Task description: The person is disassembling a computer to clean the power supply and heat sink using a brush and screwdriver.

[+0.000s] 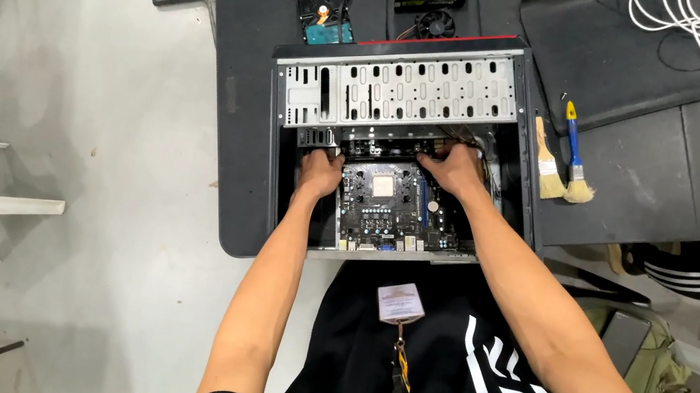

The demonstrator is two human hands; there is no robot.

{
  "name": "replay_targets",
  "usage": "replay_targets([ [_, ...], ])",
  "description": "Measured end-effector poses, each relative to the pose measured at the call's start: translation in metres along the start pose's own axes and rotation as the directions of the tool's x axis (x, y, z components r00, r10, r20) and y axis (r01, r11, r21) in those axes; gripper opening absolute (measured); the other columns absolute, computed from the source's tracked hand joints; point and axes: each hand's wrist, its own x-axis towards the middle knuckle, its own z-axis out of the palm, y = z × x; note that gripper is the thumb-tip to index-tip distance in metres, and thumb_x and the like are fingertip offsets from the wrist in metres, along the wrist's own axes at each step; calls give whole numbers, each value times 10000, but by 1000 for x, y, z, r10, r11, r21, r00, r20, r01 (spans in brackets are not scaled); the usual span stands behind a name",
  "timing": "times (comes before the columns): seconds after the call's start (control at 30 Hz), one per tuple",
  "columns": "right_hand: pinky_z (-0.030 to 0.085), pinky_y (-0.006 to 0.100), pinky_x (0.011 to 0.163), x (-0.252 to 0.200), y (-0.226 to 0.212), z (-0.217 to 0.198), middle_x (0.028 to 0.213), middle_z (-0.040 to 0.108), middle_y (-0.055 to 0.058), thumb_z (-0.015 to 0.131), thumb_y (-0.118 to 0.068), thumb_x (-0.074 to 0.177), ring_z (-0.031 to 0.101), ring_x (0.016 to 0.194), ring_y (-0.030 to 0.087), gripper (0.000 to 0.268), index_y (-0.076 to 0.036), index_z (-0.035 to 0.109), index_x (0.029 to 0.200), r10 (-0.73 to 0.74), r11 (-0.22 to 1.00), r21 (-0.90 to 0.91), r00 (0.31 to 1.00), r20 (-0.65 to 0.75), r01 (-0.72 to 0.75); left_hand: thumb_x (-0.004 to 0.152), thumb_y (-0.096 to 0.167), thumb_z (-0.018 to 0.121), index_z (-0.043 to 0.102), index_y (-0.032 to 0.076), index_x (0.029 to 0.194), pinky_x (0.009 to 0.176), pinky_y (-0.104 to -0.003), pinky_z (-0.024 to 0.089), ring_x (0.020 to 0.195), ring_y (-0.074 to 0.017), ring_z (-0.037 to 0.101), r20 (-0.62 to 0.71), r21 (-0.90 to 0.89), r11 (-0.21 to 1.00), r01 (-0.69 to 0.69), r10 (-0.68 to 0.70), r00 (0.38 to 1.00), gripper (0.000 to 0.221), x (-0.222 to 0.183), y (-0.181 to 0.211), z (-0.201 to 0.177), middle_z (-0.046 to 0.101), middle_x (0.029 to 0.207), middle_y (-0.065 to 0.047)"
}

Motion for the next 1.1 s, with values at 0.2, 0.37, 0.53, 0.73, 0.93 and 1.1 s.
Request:
replay_targets([
  [0.2, 599, 494, 794, 8, -6, 4, 1078, 749, 268, 761, -474, 855, 718, 1070, 413, 480, -18, 772, 1005, -30, 999, -24, 999, 19, 31, 1007, 283, 582, 706, -99, 1030, 776, -474, 575, 1012, -377, 718, 6, -35, 999, -33, 33, 999, 402, 14, -18, 11, 731, 1017, -266],
  [0.37, 604, 467, 801, 15, -5, -6, 1110, 740, 270, 710, -256, 955, 715, 1072, 387, 339, 27, 734, 1139, -40, 997, 63, 998, 50, 37, 995, 281, 608, 724, -83, 1084, 796, -446, 579, 1020, -340, 722, -9, -75, 997, -32, 31, 999, 392, 17, -24, 13, 739, 1030, -238],
  [0.53, 598, 488, 813, 6, -6, -9, 1029, 753, 255, 751, -273, 906, 721, 1044, 392, 351, 18, 739, 1103, -155, 985, 67, 988, -23, 156, 1026, 265, 559, 702, -123, 1111, 835, -502, 574, 1078, -412, 702, -4, 10, 999, -51, 51, 999, 423, -11, 6, 3, 726, 1085, -298],
  [0.73, 602, 489, 858, -27, -51, -33, 1003, 771, 223, 717, -214, 889, 737, 1023, 388, 259, -28, 769, 1062, -403, 906, -131, 915, 28, 403, 907, 220, 687, 702, -48, 1138, 875, -502, 589, 1059, -403, 722, -101, 371, 919, -131, 180, 978, 354, -45, 50, -9, 740, 1075, -237],
  [0.93, 602, 477, 862, -29, -57, -33, 1041, 771, 211, 662, -140, 941, 735, 1004, 396, 191, -51, 790, 1050, -539, 828, -167, 842, 25, 535, 863, 221, 793, 707, -26, 1120, 944, -475, 572, 1079, -362, 712, -185, 469, 874, -126, 237, 954, 367, -54, 57, -3, 716, 1110, -208],
  [1.1, 583, 415, 867, -48, -54, -51, 963, 748, 152, 728, -121, 906, 721, 962, 353, 96, -87, 811, 940, -625, 778, -20, 771, -123, 628, 847, 259, 817, 716, -33, 1132, 970, -484, 537, 1072, -378, 690, -210, 367, 911, -189, 279, 937, 421, -65, 54, -1, 692, 1106, -210],
])
